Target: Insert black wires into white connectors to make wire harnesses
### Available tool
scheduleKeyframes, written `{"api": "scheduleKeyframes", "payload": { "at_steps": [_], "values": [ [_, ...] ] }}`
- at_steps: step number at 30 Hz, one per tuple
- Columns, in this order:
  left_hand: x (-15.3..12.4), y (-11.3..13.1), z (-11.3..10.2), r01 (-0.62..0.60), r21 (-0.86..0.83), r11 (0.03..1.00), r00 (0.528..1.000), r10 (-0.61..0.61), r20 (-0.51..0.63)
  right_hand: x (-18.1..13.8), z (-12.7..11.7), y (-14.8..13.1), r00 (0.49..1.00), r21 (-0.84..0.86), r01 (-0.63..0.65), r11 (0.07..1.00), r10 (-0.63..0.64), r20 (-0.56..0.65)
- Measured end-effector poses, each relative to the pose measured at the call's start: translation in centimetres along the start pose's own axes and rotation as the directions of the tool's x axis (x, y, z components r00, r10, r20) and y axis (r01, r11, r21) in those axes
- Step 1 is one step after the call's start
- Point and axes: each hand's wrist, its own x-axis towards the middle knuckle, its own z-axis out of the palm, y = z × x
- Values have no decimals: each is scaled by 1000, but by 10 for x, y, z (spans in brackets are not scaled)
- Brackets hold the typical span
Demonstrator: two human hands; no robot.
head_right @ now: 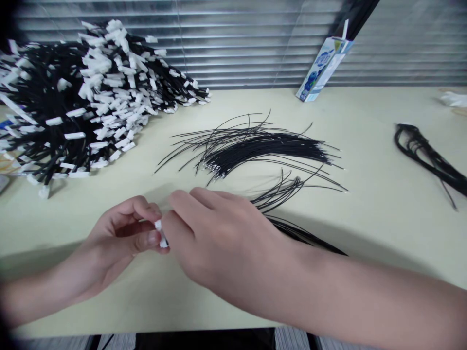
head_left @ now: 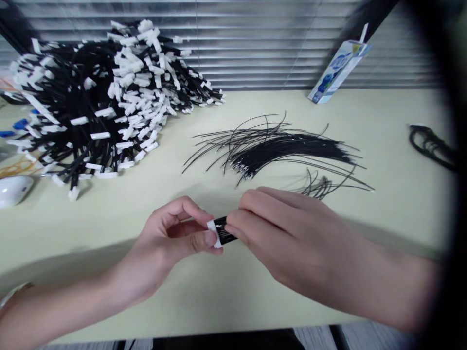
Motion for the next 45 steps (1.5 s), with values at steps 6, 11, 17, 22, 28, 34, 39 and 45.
{"api": "scheduleKeyframes", "payload": {
  "at_steps": [6, 11, 17, 22, 28, 34, 39, 45],
  "values": [
    [-1, 2, 2, 3, -7, 1000, 1000, -3, -15, 2, -7, 3, 993, 132, -75, 988, 62, 99],
    [-1, 1, 1, -2, -19, 1000, 1000, 2, -9, 6, -6, 6, 990, 218, -141, 966, 136, 39],
    [-1, 2, 1, 2, 5, 1000, 1000, -2, -13, 5, -4, 7, 978, 344, -201, 917, 206, 20],
    [-2, 3, 2, 2, -7, 1000, 1000, -2, -25, -1, -4, 5, 952, 384, -294, 875, 302, 40],
    [-2, 4, 4, 8, -23, 1000, 999, -9, -45, -2, -2, 7, 949, 386, -316, 867, 289, 127],
    [-1, 4, 4, 4, -16, 1000, 999, -4, -45, 0, 1, 6, 959, 295, -277, 914, 246, 139],
    [-1, 3, 2, -1, -26, 1000, 999, -1, -48, 5, -2, 4, 970, 277, -244, 930, 230, 82],
    [0, 3, 3, -3, -37, 999, 1000, 2, -29, 7, -3, 3, 971, 396, -234, 888, 234, 49]
  ]
}}
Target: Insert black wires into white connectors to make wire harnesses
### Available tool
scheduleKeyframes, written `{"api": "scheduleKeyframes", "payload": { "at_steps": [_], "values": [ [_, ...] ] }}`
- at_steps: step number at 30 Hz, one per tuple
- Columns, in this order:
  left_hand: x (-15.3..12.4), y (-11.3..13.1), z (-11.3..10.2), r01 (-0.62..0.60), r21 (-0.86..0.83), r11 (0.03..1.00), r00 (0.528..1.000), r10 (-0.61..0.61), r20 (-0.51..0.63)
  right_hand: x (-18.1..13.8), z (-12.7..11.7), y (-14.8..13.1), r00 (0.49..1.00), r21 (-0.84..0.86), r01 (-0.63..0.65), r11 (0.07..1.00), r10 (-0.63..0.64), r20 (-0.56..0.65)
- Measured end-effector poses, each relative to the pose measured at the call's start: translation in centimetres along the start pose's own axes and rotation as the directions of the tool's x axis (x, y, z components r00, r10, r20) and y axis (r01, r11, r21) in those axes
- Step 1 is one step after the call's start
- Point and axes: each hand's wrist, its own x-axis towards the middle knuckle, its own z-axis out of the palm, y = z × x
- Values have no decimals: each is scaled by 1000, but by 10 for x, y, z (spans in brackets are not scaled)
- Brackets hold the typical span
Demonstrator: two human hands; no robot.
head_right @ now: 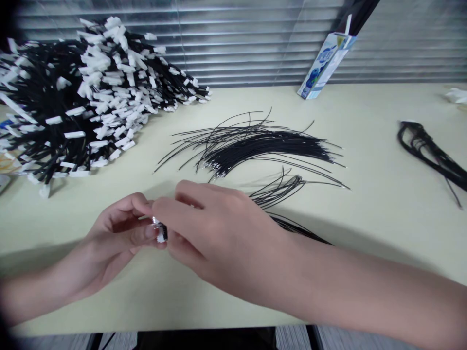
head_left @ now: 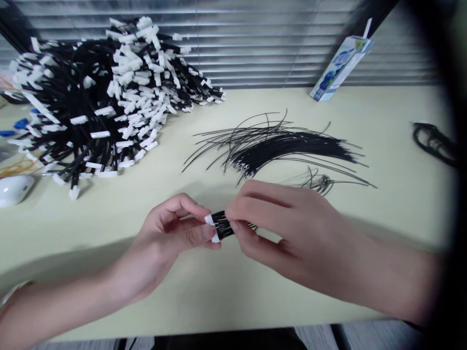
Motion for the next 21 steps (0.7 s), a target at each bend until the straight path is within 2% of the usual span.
{"api": "scheduleKeyframes", "payload": {
  "at_steps": [4, 11, 21],
  "values": [
    [0, 1, 1, 7, -2, 1000, 1000, -7, -5, 0, 3, 0, 997, -43, -47, 998, 44, -62],
    [-1, 1, 1, 15, 18, 1000, 1000, -14, -23, -1, 3, 1, 993, -83, -117, 990, 116, -22],
    [-1, 0, -2, 13, 20, 1000, 1000, -13, -20, -3, 1, 5, 997, 62, -44, 997, 48, -65]
  ]
}}
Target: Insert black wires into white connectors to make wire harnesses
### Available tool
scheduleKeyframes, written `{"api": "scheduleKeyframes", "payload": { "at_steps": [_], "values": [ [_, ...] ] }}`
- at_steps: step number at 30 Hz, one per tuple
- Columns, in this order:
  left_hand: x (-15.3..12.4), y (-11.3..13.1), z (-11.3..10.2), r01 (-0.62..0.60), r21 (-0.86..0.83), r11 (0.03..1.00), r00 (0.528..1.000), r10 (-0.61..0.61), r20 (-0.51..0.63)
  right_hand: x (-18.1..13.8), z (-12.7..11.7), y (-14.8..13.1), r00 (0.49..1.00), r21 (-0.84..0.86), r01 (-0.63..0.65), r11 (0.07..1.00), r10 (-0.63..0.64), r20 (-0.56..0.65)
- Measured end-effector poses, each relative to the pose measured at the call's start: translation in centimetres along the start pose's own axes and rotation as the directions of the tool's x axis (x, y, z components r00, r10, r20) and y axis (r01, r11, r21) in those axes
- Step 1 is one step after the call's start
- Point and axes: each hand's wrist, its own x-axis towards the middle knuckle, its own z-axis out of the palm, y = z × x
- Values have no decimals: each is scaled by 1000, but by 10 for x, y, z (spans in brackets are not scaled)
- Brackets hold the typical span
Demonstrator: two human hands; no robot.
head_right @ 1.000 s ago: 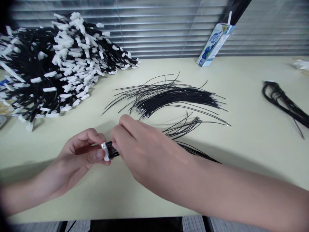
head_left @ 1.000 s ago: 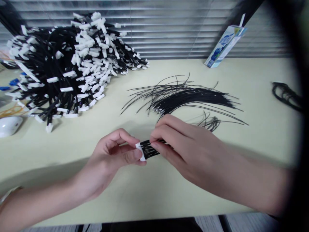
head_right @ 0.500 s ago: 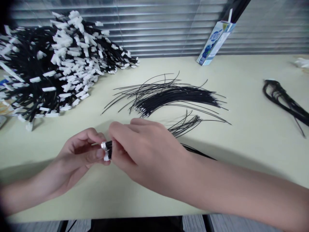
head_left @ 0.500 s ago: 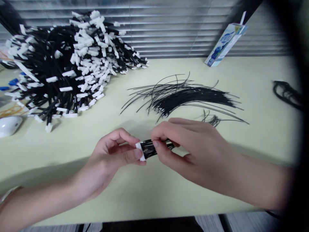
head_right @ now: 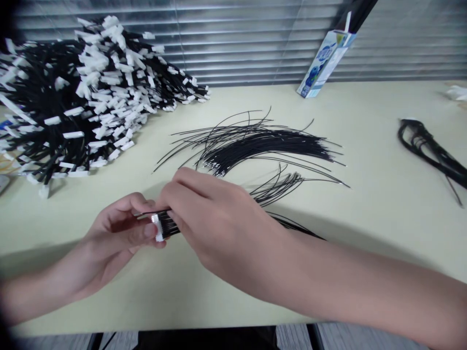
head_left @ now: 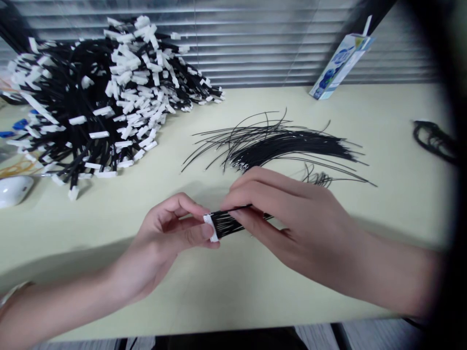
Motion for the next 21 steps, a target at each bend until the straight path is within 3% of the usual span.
{"api": "scheduleKeyframes", "payload": {
  "at_steps": [6, 15, 21],
  "values": [
    [1, -1, 0, -4, 6, 1000, 1000, 4, 1, -1, 3, 1, 1000, -71, 13, 997, -11, 29],
    [1, 0, -1, -12, 16, 1000, 1000, 12, -8, -7, 9, 8, 958, -428, 286, 858, -257, 126],
    [1, 0, 0, -17, 13, 1000, 1000, 17, -1, -6, 6, 6, 946, -474, 324, 818, -280, 164]
  ]
}}
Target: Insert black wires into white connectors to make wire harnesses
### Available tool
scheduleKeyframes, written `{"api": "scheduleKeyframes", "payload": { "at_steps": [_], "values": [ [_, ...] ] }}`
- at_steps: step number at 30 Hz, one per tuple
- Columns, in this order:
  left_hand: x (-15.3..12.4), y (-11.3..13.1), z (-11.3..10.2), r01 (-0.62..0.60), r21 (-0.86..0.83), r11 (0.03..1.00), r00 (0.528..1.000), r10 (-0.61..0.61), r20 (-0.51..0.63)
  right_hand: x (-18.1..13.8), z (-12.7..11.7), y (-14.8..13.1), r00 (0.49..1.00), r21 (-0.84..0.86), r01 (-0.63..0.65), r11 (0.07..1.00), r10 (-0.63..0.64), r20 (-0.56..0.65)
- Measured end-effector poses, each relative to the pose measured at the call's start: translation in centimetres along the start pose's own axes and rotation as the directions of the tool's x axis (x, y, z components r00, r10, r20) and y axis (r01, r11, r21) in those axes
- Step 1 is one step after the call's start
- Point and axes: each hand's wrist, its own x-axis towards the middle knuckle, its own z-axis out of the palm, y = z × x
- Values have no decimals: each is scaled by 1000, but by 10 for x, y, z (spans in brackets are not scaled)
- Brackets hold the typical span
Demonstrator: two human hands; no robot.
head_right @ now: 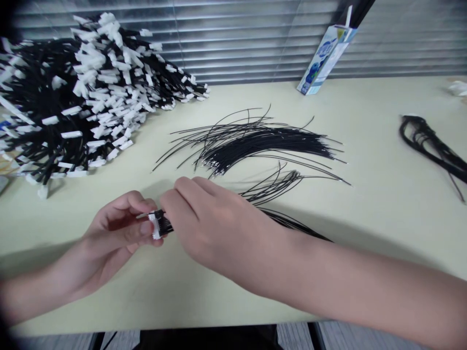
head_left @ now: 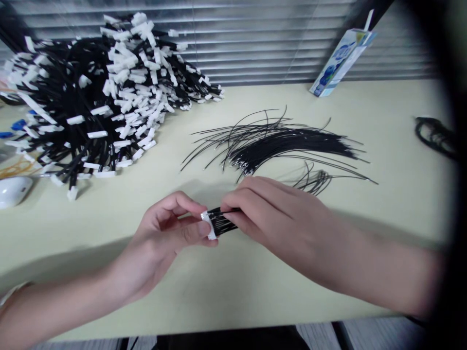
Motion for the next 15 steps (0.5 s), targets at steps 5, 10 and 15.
{"api": "scheduleKeyframes", "payload": {
  "at_steps": [5, 10, 15],
  "values": [
    [0, 0, -1, -13, -6, 1000, 1000, 13, 10, 0, 0, -1, 1000, 13, -29, 999, 30, -7],
    [-1, 0, -2, -5, -2, 1000, 1000, 5, 7, 1, 0, -1, 999, 11, -40, 999, 40, -1],
    [0, -2, -2, -15, -4, 1000, 1000, 15, 19, 1, 1, -3, 999, 33, -42, 999, 43, -2]
  ]
}}
